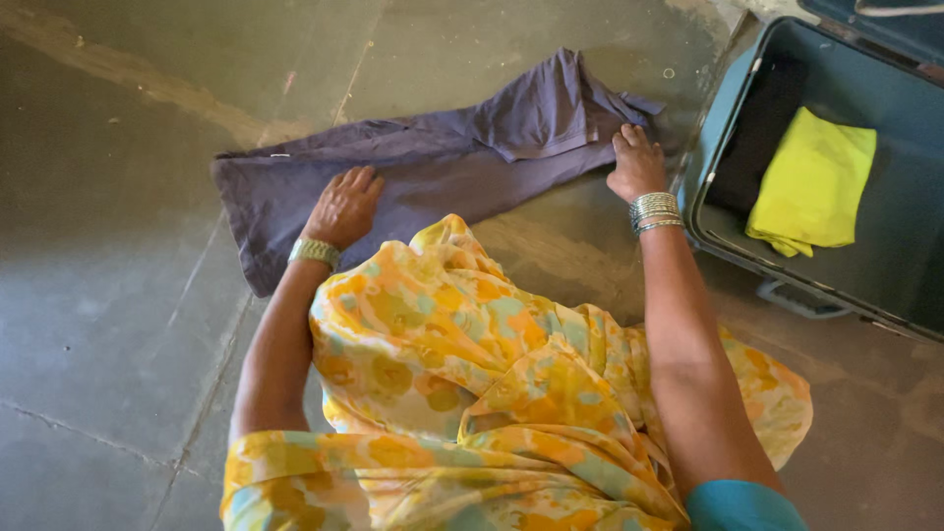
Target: The person sits on the floor and folds several garments by hand, including a dark blue garment, a bright yellow garment, and a purple garment. Each item is folded and placed into an open suitcase.
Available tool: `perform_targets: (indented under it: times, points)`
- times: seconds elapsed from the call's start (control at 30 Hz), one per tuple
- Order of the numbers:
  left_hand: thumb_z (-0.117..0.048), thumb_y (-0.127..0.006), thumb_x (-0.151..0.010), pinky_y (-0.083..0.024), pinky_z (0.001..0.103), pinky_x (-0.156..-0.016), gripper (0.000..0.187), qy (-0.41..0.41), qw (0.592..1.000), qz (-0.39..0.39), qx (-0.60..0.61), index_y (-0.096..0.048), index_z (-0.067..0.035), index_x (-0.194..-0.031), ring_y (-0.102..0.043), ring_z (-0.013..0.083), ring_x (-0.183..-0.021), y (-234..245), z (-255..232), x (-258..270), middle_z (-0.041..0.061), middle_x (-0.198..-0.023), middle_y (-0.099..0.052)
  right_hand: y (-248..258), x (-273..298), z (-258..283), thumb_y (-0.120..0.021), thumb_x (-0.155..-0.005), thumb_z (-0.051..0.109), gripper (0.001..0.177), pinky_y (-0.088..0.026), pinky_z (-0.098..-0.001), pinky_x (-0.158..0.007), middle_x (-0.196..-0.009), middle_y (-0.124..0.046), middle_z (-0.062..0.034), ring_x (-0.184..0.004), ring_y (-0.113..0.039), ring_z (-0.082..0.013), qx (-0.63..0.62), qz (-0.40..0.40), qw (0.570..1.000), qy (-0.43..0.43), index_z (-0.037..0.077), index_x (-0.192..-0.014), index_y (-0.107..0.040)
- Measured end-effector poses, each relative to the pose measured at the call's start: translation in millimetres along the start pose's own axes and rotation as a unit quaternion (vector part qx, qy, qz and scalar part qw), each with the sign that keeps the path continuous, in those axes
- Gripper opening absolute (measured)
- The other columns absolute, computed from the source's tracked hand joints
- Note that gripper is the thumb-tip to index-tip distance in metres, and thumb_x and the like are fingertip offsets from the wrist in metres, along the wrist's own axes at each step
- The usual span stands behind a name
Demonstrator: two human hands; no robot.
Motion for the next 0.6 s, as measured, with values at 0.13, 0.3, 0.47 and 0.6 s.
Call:
perform_targets:
  times: [0.13, 0.3, 0.47, 0.6]
  points:
    - [-0.015, -0.062, -0.085, -0.046, 0.048, -0.104, 0.051, -0.035, 0.997, 0.075, 0.004, -0.058, -0.005, -0.135, -0.052, 0.0358, -0.132, 5, -4, -36, 0.019, -0.140, -0.057, -6, 4, -2, -0.062, -0.082, 0.005, 0.059, -0.032, -0.0611, -0.117, -0.162, -0.041, -0.0142, -0.153, -0.032, -0.0328, 0.005, -0.040, 0.999, 0.008, 0.002, -0.141, -0.055]
    - [-0.026, -0.060, -0.097, -0.043, 0.058, -0.106, 0.058, -0.041, 0.991, 0.125, -0.005, -0.045, -0.011, -0.151, -0.043, 0.0368, -0.142, -6, -23, -71, 0.016, -0.154, -0.045, -5, 4, -2, -0.063, -0.077, 0.004, 0.064, -0.031, -0.0612, -0.116, -0.159, -0.043, -0.0166, -0.151, -0.034, -0.0344, -0.006, -0.046, 0.999, 0.017, 0.000, -0.140, -0.055]
    - [-0.040, -0.061, -0.095, -0.042, 0.067, -0.101, 0.074, 0.022, 0.985, 0.167, -0.031, -0.035, -0.010, -0.158, -0.038, 0.0374, -0.143, -19, -34, -91, 0.013, -0.160, -0.037, -7, 4, -4, -0.062, -0.078, 0.003, 0.063, -0.031, -0.0614, -0.116, -0.160, -0.044, -0.0177, -0.151, -0.035, -0.0355, -0.017, -0.056, 0.998, 0.025, 0.000, -0.140, -0.056]
    - [-0.052, -0.063, -0.094, -0.040, 0.071, -0.100, 0.082, 0.081, 0.977, 0.193, -0.040, -0.033, -0.010, -0.158, -0.034, 0.0367, -0.146, -28, -32, -104, 0.012, -0.162, -0.034, -11, 4, -7, -0.063, -0.077, 0.002, 0.063, -0.032, -0.0619, -0.116, -0.158, -0.046, -0.0177, -0.151, -0.036, -0.0356, -0.013, -0.056, 0.998, 0.016, 0.001, -0.139, -0.056]
Point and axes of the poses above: each hand's wrist, its own x-axis away from the middle knuckle, its own y-axis out of the back of the hand, z = x × y, the point moved 1 cm from there along -x, towards the middle knuckle
